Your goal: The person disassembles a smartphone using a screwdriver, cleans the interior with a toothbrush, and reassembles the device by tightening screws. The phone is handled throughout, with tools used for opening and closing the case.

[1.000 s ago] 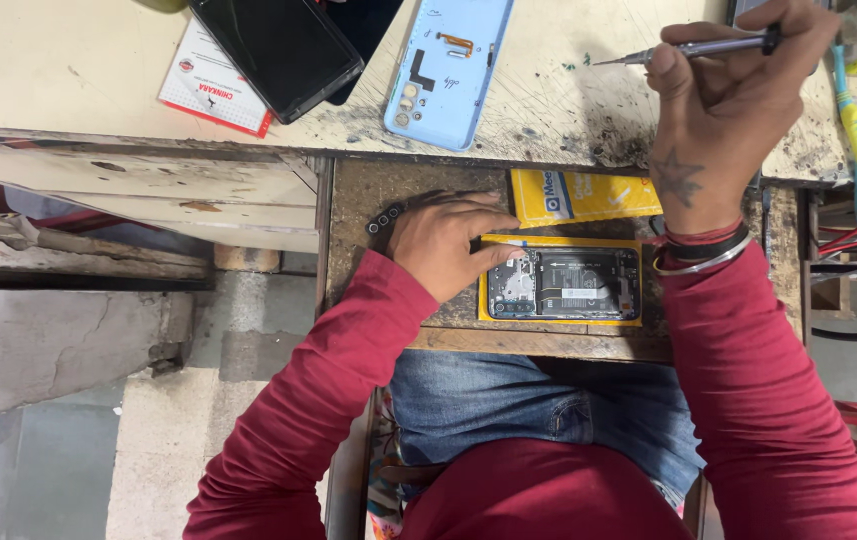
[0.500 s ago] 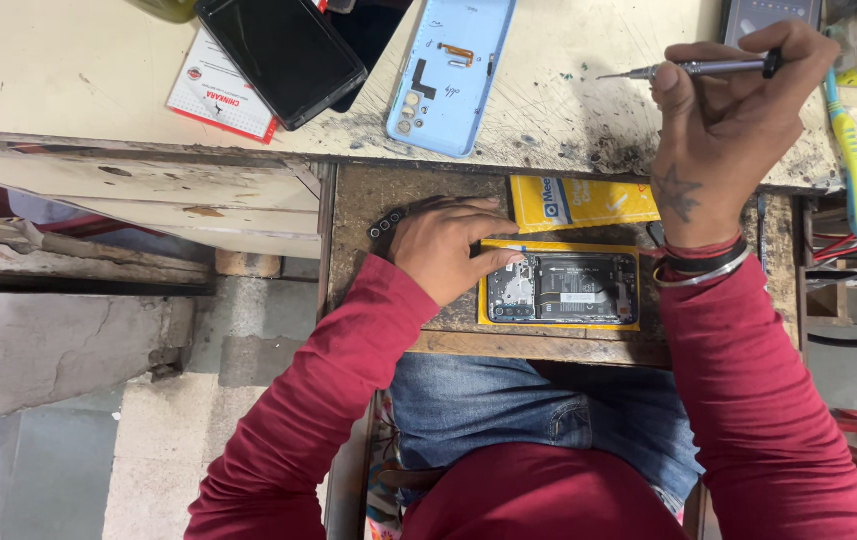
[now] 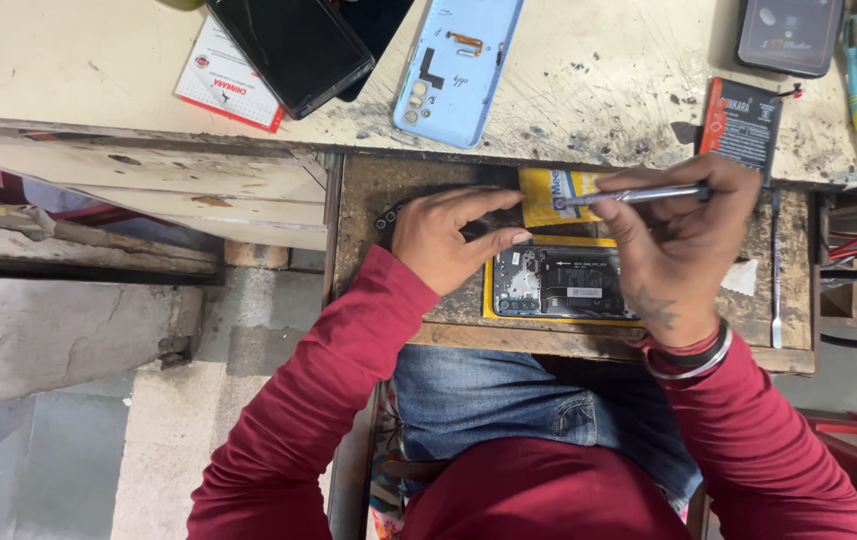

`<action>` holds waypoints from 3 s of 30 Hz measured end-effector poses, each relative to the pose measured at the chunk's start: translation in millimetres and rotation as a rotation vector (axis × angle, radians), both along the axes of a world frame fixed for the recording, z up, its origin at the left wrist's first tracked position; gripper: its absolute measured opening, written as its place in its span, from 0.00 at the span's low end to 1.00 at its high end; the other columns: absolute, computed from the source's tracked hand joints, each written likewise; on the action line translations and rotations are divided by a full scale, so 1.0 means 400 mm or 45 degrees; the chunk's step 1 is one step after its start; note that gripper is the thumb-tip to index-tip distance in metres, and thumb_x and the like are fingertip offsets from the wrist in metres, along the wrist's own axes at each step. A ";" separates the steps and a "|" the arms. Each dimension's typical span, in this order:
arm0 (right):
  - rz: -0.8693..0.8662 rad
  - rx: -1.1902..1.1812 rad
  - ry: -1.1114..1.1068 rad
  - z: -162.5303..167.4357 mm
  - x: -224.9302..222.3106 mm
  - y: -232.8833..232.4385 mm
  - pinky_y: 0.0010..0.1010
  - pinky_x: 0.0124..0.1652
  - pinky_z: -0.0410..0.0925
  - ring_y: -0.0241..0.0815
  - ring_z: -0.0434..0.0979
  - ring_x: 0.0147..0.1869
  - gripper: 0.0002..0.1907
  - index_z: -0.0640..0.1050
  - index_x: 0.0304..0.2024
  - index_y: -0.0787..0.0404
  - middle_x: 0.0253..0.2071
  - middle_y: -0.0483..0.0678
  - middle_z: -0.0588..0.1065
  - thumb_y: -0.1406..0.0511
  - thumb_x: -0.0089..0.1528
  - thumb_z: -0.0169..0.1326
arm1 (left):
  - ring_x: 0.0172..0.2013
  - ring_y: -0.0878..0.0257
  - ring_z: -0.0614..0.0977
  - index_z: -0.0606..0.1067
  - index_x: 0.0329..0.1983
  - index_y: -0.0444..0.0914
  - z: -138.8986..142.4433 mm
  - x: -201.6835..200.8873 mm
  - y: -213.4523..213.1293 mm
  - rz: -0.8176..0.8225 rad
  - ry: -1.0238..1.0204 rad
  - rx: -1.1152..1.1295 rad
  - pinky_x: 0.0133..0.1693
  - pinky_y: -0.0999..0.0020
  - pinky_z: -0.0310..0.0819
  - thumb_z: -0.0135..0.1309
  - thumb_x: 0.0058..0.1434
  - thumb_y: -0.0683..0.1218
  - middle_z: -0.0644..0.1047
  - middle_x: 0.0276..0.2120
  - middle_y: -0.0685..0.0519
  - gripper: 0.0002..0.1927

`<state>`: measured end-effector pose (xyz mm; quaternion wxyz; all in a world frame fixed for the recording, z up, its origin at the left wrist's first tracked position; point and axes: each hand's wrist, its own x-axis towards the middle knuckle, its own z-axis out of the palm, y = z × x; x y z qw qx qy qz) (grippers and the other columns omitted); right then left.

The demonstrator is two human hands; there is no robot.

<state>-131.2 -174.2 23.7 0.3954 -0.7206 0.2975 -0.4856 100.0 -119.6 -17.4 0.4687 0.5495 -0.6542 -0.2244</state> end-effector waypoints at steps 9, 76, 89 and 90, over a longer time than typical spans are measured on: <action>0.091 0.034 0.085 -0.047 0.012 0.013 0.31 0.58 0.77 0.46 0.82 0.58 0.25 0.54 0.55 0.63 0.49 0.60 0.75 0.79 0.72 0.57 | 0.44 0.58 0.88 0.85 0.42 0.41 -0.023 -0.005 -0.006 -0.007 0.049 -0.034 0.45 0.66 0.84 0.67 0.59 0.50 0.85 0.41 0.49 0.11; 0.756 -0.516 0.557 0.021 0.029 0.050 0.33 0.39 0.76 0.46 0.85 0.43 0.16 0.78 0.47 0.53 0.44 0.47 0.81 0.68 0.58 0.67 | 0.52 0.54 0.84 0.83 0.49 0.47 -0.062 0.000 -0.020 -0.107 -0.315 0.140 0.52 0.59 0.78 0.65 0.56 0.62 0.82 0.51 0.49 0.23; 0.580 -0.478 0.747 0.009 0.017 0.068 0.36 0.36 0.74 0.45 0.85 0.40 0.16 0.79 0.47 0.51 0.37 0.44 0.81 0.63 0.59 0.71 | 0.55 0.54 0.83 0.83 0.49 0.46 -0.043 0.002 -0.018 -0.135 -0.276 0.129 0.54 0.59 0.77 0.64 0.58 0.59 0.82 0.51 0.48 0.20; 0.677 -0.413 0.658 0.009 0.014 0.068 0.34 0.37 0.76 0.46 0.86 0.42 0.15 0.78 0.47 0.53 0.41 0.46 0.81 0.66 0.59 0.67 | 0.54 0.54 0.83 0.83 0.48 0.46 -0.042 0.001 -0.018 -0.131 -0.277 0.152 0.53 0.58 0.77 0.65 0.57 0.59 0.82 0.51 0.48 0.20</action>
